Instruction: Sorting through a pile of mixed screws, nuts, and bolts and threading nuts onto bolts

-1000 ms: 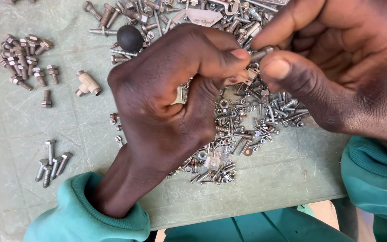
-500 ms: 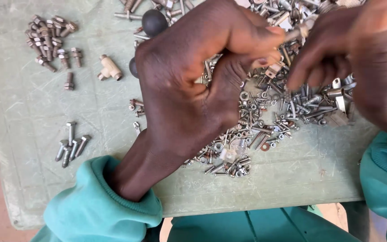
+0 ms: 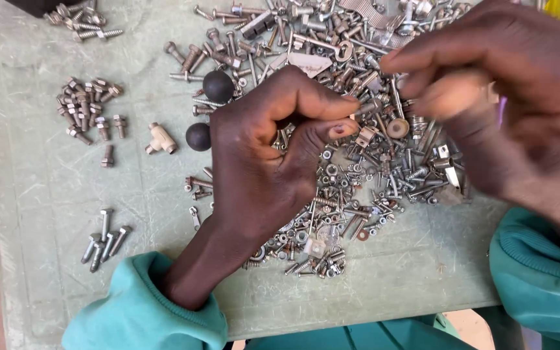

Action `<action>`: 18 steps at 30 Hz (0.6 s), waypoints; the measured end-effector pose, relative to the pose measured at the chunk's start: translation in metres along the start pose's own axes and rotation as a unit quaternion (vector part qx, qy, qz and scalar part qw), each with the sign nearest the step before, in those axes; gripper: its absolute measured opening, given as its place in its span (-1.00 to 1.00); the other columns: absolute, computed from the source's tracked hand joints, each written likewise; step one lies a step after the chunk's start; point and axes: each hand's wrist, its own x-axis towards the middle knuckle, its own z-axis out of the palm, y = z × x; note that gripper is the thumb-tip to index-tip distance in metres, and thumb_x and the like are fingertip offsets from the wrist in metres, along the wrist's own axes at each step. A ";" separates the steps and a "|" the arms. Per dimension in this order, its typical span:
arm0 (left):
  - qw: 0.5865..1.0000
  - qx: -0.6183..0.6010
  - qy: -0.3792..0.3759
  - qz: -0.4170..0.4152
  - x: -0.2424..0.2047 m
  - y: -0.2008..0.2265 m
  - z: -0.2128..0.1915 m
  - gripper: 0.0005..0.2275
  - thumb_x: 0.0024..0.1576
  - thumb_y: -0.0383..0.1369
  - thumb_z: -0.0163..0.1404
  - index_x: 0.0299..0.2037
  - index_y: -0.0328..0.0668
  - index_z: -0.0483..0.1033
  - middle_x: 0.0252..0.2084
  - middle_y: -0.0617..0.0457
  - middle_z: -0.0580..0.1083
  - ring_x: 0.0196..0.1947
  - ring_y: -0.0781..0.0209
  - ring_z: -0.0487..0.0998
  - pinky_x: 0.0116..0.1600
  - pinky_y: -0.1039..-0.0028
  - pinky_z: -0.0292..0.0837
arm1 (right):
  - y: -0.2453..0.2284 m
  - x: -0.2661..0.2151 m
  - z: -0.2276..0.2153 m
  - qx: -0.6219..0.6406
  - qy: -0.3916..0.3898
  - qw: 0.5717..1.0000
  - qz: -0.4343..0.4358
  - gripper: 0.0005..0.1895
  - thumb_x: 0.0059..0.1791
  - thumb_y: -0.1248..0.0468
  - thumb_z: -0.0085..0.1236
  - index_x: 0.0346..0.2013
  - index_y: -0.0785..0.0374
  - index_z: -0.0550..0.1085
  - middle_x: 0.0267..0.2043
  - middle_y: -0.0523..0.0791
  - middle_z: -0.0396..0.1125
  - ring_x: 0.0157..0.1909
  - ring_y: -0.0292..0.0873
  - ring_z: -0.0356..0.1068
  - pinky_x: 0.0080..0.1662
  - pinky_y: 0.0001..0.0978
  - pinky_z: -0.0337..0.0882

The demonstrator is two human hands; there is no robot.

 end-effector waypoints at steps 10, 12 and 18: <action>0.996 -0.082 -0.028 0.003 -0.002 0.000 0.001 -0.88 0.19 -0.72 0.05 -0.23 -0.33 0.47 -0.28 -0.08 0.51 -0.27 0.17 0.58 -0.18 0.49 0.60 | 0.004 -0.003 0.018 0.022 -0.021 0.999 -0.039 -0.67 0.21 0.25 -0.24 -0.18 0.45 0.42 -0.34 -0.02 0.32 -0.39 -0.15 0.30 -0.34 -0.30 0.23; 0.997 -0.049 -0.063 0.023 -0.002 0.004 0.001 -0.84 0.20 -0.79 0.01 -0.24 -0.37 0.46 -0.26 -0.12 0.52 -0.22 0.11 0.64 -0.07 0.44 0.72 | 0.001 -0.004 0.018 0.035 -0.036 0.997 0.050 -0.56 0.23 0.18 -0.35 -0.39 0.35 0.37 -0.54 -0.10 0.38 -0.49 -0.25 0.43 -0.43 -0.42 0.30; 0.999 -0.036 -0.036 0.016 -0.002 0.006 -0.003 -0.89 0.29 -0.68 -0.03 -0.18 -0.31 0.49 -0.25 -0.07 0.51 -0.30 0.18 0.64 -0.27 0.52 0.65 | -0.008 0.000 0.010 0.105 -0.002 0.993 0.050 -0.48 0.16 0.13 -0.29 0.02 0.66 0.34 -0.32 0.05 0.33 -0.37 -0.17 0.39 -0.34 -0.46 0.37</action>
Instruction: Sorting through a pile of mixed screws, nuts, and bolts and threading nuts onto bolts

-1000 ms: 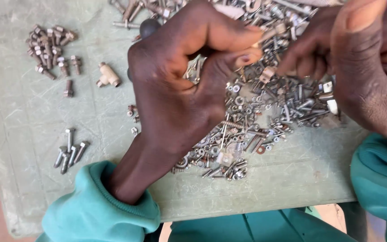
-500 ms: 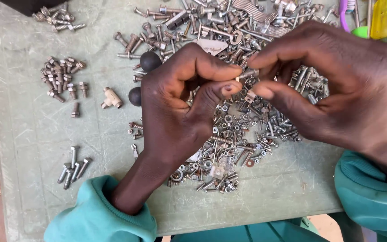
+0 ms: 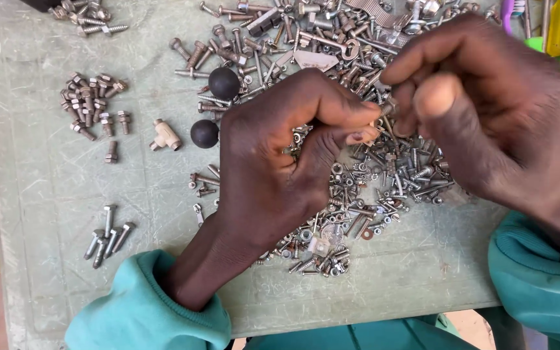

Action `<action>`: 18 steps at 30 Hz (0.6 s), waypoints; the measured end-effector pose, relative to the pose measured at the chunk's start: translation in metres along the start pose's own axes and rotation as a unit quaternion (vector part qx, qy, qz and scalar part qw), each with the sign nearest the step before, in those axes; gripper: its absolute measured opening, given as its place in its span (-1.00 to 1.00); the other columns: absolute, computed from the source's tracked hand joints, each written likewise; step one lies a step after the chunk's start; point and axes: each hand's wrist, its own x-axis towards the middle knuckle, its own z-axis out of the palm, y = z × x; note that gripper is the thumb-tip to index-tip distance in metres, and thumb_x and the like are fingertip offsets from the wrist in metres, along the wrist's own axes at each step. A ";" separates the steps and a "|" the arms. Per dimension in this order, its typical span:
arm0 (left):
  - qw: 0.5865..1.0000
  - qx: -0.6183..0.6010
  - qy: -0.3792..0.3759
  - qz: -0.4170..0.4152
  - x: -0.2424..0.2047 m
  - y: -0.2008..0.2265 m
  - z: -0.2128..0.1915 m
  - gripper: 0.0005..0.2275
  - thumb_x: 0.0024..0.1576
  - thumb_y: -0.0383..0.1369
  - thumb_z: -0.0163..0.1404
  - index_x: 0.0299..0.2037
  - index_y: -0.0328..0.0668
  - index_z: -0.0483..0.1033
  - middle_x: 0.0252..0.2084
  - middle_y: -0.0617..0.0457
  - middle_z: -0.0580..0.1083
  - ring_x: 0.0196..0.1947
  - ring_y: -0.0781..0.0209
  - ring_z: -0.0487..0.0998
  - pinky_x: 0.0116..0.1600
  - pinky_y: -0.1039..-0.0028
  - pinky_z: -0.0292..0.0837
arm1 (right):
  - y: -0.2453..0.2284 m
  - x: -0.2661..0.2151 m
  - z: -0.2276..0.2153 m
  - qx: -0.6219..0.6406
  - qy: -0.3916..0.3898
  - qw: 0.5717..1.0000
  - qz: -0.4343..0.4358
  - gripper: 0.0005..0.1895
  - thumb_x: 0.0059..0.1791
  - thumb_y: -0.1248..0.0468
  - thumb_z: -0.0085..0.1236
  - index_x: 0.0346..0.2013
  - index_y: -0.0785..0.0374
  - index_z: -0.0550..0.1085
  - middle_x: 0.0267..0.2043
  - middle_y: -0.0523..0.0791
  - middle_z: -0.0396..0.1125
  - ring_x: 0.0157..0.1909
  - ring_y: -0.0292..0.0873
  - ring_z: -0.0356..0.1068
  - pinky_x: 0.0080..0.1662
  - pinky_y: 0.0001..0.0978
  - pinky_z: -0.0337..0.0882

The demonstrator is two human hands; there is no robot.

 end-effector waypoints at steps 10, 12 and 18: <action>1.000 0.009 0.013 0.024 0.001 -0.003 -0.001 -0.94 0.27 -0.66 0.02 -0.19 -0.35 0.49 -0.25 -0.07 0.51 -0.21 0.16 0.58 -0.07 0.44 0.56 | 0.009 -0.003 -0.001 -0.010 -0.029 0.999 0.012 -0.45 0.19 0.12 -0.44 -0.21 0.55 0.43 -0.49 0.01 0.36 -0.53 -0.21 0.37 -0.49 -0.46 0.35; 1.000 0.004 0.020 -0.004 0.001 -0.002 -0.002 -0.96 0.28 -0.52 0.02 -0.14 -0.34 0.51 -0.18 -0.06 0.54 -0.11 0.13 0.63 0.05 0.42 0.58 | 0.009 -0.001 -0.003 -0.038 -0.038 0.998 -0.044 -0.73 0.10 0.31 0.09 -0.06 0.54 0.40 -0.19 0.04 0.32 -0.26 -0.16 0.39 -0.22 -0.45 0.44; 0.999 0.027 0.025 0.013 0.002 0.000 -0.002 -0.92 0.26 -0.67 0.01 -0.17 -0.35 0.49 -0.18 -0.09 0.54 -0.11 0.12 0.64 0.01 0.42 0.63 | 0.008 0.002 -0.009 0.002 -0.122 0.991 -0.054 -0.49 0.11 0.16 -0.29 -0.60 0.31 0.47 -0.59 -0.10 0.41 -0.64 -0.23 0.41 -0.53 -0.40 0.34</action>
